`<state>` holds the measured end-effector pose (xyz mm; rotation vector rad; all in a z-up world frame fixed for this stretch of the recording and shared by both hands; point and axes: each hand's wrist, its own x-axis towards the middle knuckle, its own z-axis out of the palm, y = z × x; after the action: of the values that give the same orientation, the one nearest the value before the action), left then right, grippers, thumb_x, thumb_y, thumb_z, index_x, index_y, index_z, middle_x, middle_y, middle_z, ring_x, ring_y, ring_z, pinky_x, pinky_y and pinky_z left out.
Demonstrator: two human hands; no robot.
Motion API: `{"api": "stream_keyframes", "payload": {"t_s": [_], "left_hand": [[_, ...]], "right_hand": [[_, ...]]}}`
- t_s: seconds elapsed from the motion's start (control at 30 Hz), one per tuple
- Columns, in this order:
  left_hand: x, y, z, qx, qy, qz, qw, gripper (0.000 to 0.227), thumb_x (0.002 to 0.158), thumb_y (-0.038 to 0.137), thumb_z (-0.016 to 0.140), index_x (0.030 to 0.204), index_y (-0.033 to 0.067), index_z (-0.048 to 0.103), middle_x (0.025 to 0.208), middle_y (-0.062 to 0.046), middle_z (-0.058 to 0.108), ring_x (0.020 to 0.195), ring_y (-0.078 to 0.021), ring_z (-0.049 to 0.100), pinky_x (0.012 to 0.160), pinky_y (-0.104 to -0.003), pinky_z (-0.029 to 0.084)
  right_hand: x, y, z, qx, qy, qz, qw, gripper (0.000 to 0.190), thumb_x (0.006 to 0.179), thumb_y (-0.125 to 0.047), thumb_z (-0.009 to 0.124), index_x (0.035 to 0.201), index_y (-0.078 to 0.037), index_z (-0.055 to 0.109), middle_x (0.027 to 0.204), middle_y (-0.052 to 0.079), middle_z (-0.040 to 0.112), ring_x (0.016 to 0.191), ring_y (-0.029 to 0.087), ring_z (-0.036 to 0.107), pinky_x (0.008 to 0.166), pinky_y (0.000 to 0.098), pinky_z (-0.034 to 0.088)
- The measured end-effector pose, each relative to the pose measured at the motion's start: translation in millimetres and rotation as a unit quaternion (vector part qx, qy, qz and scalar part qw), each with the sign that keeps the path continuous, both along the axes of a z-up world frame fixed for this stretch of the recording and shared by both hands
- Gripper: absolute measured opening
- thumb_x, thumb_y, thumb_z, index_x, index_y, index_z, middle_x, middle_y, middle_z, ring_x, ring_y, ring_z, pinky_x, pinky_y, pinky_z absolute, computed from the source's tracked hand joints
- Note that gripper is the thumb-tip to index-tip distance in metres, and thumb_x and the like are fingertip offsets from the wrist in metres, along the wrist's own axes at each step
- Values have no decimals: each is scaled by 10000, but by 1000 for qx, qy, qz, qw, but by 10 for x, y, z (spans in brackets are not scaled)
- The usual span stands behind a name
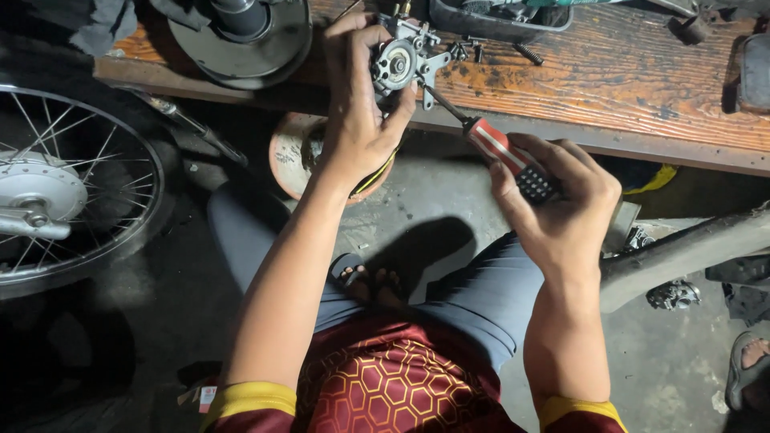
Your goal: The person sits on the floor and assembles a small mechanical component, likely a carburetor, using a screwdriver. They insert a small metal piece into the device and tighten screws to secure it in place.
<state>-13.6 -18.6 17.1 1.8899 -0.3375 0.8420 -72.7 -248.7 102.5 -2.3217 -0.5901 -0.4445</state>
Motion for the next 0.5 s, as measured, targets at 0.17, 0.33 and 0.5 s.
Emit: {"api": "stream_keyframes", "payload": {"t_s": [0.17,0.33,0.5], "left_hand": [[-16,0,44,8,-8,9,1000,413,994,183,639,1313,56,410,1361,-151,335,1343,-311,396,1207,-471,382],[-21,-2,50,2,-6,5,1000,425,974,153,650,1308,54,407,1367,-150,330,1348,-311,394,1208,-473,390],[-28,-6,67,3,-3,5,1000,389,1002,204,618,1293,46,414,1343,-159,336,1336,-308,391,1197,-454,373]], "right_hand": [[-4,50,135,-34,-17,4,999,160,968,-59,753,1105,25,756,891,111,670,749,220,608,716,331,463],[-8,59,187,-47,-27,6,999,167,960,-39,760,1118,15,764,879,113,657,720,223,590,694,337,458],[10,-2,154,-19,-71,1,997,281,1021,-124,871,1192,27,708,948,110,681,837,223,632,768,349,472]]}}
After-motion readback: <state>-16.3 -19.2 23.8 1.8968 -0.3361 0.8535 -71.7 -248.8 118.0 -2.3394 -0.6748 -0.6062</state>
